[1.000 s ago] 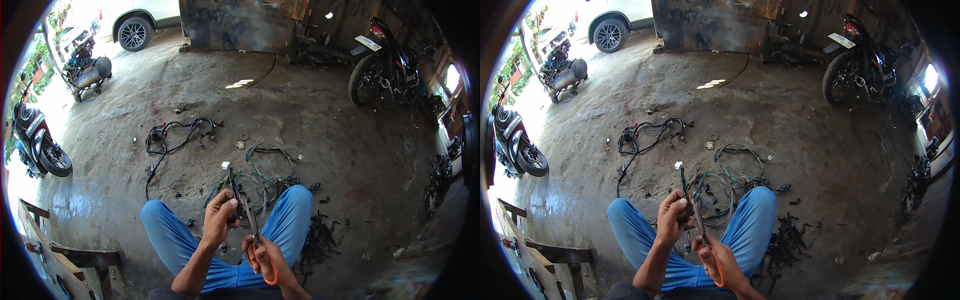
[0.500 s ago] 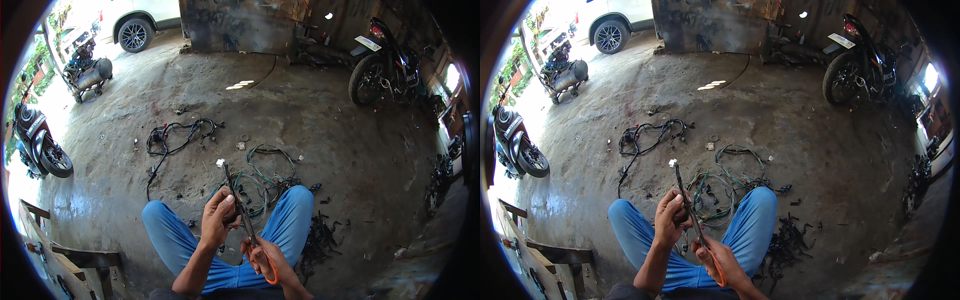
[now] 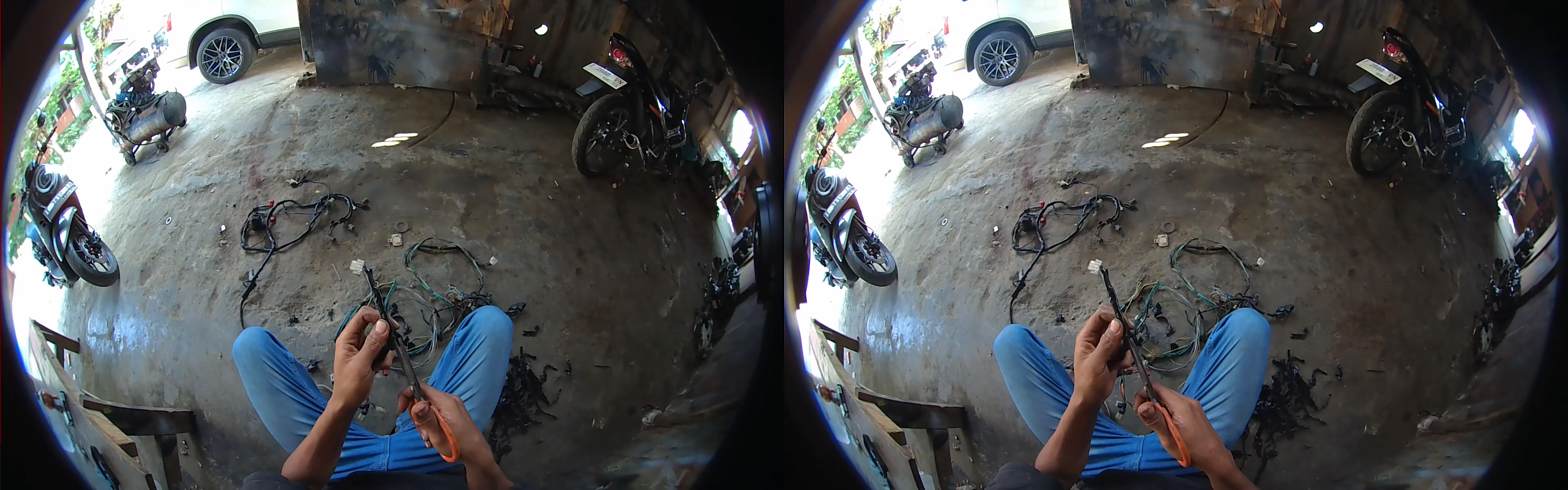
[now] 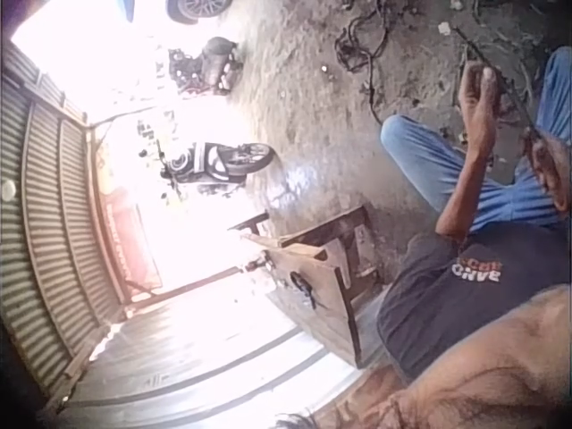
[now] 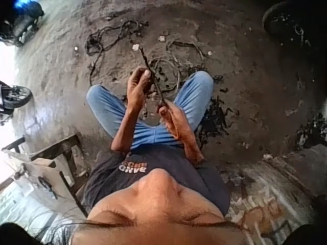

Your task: Inspecting, untangling, and repairing a motorcycle wiring harness while seated on a floor.

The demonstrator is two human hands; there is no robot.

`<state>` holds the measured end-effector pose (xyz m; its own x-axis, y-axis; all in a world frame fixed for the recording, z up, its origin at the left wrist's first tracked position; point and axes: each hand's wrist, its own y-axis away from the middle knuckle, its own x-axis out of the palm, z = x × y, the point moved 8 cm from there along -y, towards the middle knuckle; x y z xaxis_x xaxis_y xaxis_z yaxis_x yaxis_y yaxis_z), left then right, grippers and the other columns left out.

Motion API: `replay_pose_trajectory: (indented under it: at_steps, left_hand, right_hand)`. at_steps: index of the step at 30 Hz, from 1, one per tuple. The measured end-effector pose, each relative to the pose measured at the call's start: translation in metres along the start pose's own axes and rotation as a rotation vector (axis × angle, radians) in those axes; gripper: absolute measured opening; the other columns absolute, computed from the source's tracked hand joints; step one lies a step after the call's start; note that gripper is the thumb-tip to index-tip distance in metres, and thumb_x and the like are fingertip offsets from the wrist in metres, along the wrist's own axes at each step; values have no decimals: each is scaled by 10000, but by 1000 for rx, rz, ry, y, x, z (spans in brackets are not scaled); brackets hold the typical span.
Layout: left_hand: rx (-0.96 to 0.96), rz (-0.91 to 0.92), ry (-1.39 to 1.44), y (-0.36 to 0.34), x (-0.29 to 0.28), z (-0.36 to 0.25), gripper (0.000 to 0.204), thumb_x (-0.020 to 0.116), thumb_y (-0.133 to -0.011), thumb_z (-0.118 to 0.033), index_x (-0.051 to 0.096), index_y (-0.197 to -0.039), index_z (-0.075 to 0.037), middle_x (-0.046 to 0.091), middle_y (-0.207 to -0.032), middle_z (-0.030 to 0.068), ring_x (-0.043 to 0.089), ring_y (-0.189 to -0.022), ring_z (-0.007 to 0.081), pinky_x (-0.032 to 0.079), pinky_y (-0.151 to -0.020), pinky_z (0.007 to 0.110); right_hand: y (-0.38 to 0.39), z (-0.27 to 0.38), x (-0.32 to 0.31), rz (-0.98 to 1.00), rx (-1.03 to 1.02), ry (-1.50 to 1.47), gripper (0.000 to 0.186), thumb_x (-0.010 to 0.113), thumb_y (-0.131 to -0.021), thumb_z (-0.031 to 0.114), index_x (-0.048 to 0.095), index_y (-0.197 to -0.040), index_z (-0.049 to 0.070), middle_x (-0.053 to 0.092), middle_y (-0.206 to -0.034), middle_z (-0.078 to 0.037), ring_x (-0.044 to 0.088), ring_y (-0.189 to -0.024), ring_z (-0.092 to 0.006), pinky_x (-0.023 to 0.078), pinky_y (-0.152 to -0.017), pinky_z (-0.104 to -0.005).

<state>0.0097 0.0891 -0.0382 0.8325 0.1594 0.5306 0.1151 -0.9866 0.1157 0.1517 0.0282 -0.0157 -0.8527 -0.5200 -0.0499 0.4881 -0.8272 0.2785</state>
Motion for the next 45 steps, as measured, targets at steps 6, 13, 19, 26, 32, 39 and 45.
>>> replay_pose_trajectory:
  at_steps: [6,13,19,26,32,39,45]
  left_hand:
    - [-74,41,98,2,1,13,143,587,-1024,-222,543,-1053,-89,484,-736,-59,324,-512,14,276,-451,207]
    - [-181,-44,310,7,14,24,139,534,-1050,-243,564,-1036,-108,434,-648,-82,276,-444,-3,246,-407,180]
    - [-166,-46,282,9,10,31,119,541,-1051,-228,572,-1058,-113,494,-688,-74,347,-452,-14,328,-385,167]
    - [-105,-25,264,8,12,31,148,562,-1043,-214,574,-1140,-103,613,-855,-20,462,-530,9,332,-404,184]
    - [-50,56,64,7,15,24,159,566,-1049,-246,569,-1119,-103,489,-813,-78,394,-605,1,300,-471,185]
    - [17,187,-204,5,17,12,221,556,-1053,-285,534,-1051,-66,443,-775,-75,392,-625,1,331,-510,188]
    - [46,251,-311,2,21,8,227,529,-1064,-270,514,-1010,-50,444,-767,-54,398,-617,18,339,-531,206]
  right_hand:
    - [-4,-14,-3,-27,12,-65,596,524,-969,626,569,-959,31,477,-717,-11,440,-640,-103,393,-582,-274]
    - [-9,-14,2,-117,-47,-163,609,551,-950,636,591,-950,29,477,-690,14,428,-628,-70,364,-550,-251]
    - [-10,-10,0,-109,-4,-225,602,553,-940,651,605,-943,51,470,-660,33,436,-594,-53,355,-526,-230]
    - [-7,-10,0,-114,1,-324,577,554,-949,636,605,-924,61,463,-609,45,432,-507,-30,328,-454,-216]
    - [-5,-8,1,-105,30,-490,516,538,-989,572,588,-887,68,455,-578,43,414,-429,-28,304,-390,-210]
    - [-3,-16,-1,-131,36,-385,496,562,-993,537,580,-840,65,449,-557,42,415,-422,-25,305,-383,-210]
    - [-5,-11,-1,-170,-70,-281,618,551,-956,618,580,-890,4,436,-578,39,395,-412,-23,344,-373,-186]
